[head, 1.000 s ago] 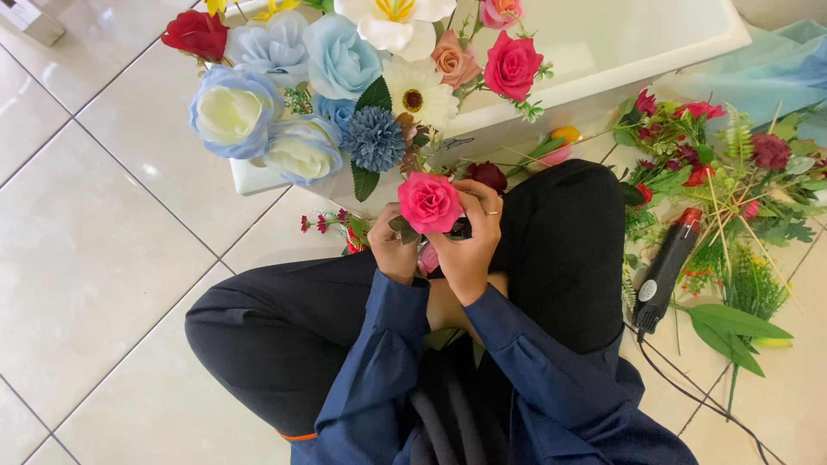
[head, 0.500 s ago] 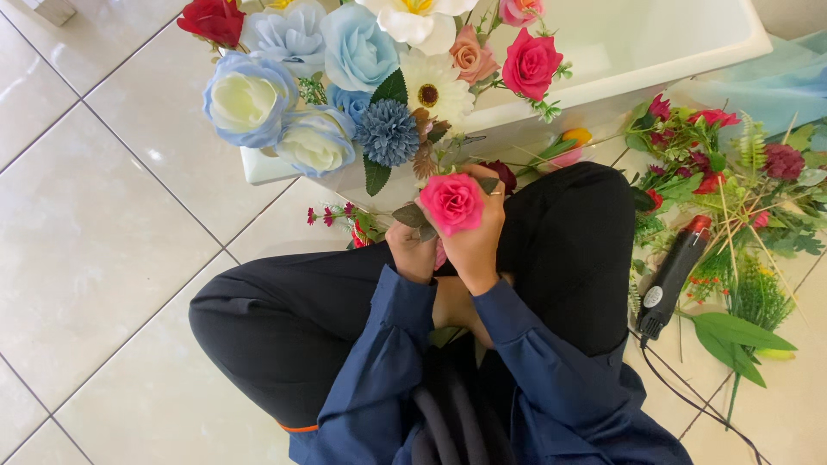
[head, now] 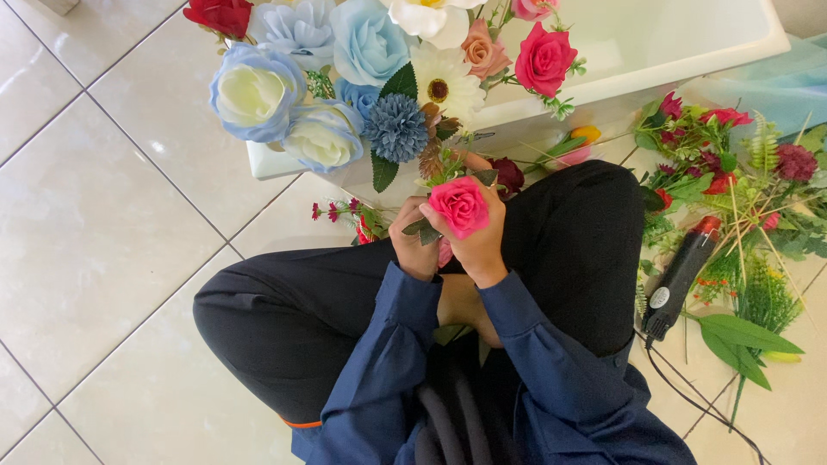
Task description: The person sits on the floor and assembles artificial flowers, using a heat tool to shape or secure petals on a rose and small blossoms before placing the stem in a container.
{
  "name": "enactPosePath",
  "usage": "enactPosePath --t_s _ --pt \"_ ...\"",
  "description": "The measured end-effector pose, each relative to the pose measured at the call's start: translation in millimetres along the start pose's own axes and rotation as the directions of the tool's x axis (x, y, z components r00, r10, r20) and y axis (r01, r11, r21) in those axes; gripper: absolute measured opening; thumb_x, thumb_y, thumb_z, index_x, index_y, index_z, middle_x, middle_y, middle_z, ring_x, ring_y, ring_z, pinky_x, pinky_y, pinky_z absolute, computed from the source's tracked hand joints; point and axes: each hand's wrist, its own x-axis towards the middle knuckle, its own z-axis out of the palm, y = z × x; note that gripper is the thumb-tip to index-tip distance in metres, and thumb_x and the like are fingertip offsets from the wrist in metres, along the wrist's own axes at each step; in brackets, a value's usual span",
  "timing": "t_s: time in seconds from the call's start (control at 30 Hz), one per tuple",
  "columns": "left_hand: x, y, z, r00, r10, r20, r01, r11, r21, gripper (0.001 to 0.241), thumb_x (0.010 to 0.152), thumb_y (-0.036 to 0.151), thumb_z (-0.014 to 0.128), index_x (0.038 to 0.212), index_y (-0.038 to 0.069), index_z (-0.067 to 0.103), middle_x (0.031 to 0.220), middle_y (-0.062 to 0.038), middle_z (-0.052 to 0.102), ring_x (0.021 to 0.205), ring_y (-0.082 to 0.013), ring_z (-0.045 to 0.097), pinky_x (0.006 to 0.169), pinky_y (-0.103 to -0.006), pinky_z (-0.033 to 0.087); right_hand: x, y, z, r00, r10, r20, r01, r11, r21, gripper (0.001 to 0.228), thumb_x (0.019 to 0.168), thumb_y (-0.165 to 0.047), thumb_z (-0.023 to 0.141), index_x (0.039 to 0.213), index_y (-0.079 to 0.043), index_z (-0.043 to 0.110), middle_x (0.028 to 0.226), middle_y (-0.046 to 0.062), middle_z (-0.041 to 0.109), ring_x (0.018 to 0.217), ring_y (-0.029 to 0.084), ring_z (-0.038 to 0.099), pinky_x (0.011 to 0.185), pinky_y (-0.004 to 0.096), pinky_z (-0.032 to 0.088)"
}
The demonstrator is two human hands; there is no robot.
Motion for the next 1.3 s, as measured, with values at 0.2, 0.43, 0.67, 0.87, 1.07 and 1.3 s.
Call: enactPosePath --t_s 0.2,0.43,0.67,0.87,1.07,1.3 --pt "0.5 0.0 1.5 1.0 0.023 0.007 -0.023 1.0 -0.014 0.023 0.084 0.009 0.055 0.061 0.008 0.059 0.065 -0.004 0.058 0.05 -0.0165 0.046 0.05 -0.0224 0.039 3.4 -25.8 1.0 1.0 0.013 -0.023 -0.013 0.999 0.034 0.031 0.054 -0.011 0.084 0.073 -0.005 0.061 0.067 0.01 0.056 0.064 0.013 0.053 0.058 0.023 0.044" --pt "5.4 9.9 2.7 0.999 0.028 0.022 -0.027 0.999 -0.03 0.027 0.085 0.009 0.053 0.059 0.008 0.057 0.063 -0.003 0.056 0.048 -0.0166 0.041 0.049 -0.0213 0.038 5.3 -36.0 3.5 1.0 0.009 -0.011 -0.008 0.998 0.056 0.024 0.058 -0.009 0.081 0.071 -0.005 0.061 0.061 0.009 0.055 0.06 0.011 0.052 0.052 0.022 0.043" --pt "3.4 5.4 2.9 0.999 0.027 0.032 -0.025 0.996 -0.081 0.028 0.083 0.008 0.056 0.056 0.006 0.055 0.061 -0.005 0.054 0.048 -0.0178 0.039 0.049 -0.0228 0.037 5.3 -39.4 3.6 1.0 -0.001 -0.016 0.001 0.999 0.034 0.022 0.059 -0.008 0.079 0.071 -0.005 0.061 0.063 0.009 0.058 0.06 0.011 0.055 0.05 0.02 0.043" --pt "3.5 4.2 2.1 0.999 0.019 0.047 -0.014 0.994 -0.104 0.034 0.087 0.012 0.051 0.054 0.005 0.051 0.06 -0.007 0.051 0.051 -0.0181 0.031 0.048 -0.023 0.036 3.6 -47.2 2.6 0.992 -0.123 0.019 0.124 0.992 -0.012 0.022 0.067 -0.016 0.075 0.07 -0.008 0.055 0.101 0.01 0.052 0.085 0.013 0.048 0.073 0.025 0.036" --pt "2.7 3.3 1.7 0.998 -0.014 0.054 0.021 0.992 -0.123 0.04 0.089 0.031 0.047 0.06 0.005 0.055 0.064 -0.007 0.055 0.059 -0.0073 0.041 0.05 -0.0243 0.038 7.2 -45.4 0.1 0.994 -0.028 0.101 0.019 0.996 0.084 0.029 0.059 -0.011 0.081 0.078 -0.005 0.06 0.078 0.009 0.057 0.066 0.012 0.054 0.06 0.022 0.044" --pt "-3.6 -21.7 0.2 0.996 -0.016 0.082 0.038 0.959 -0.281 0.057 0.066 0.061 0.06 0.066 0.004 0.058 0.07 -0.007 0.056 0.061 -0.0135 0.05 0.055 -0.0224 0.042 11.1 -23.1 -14.6 0.921 -0.076 0.381 -0.025 0.967 0.254 0.072 0.053 -0.016 0.084 0.114 -0.008 0.048 0.125 0.01 0.034 0.108 0.023 0.044 0.093 0.044 0.036"
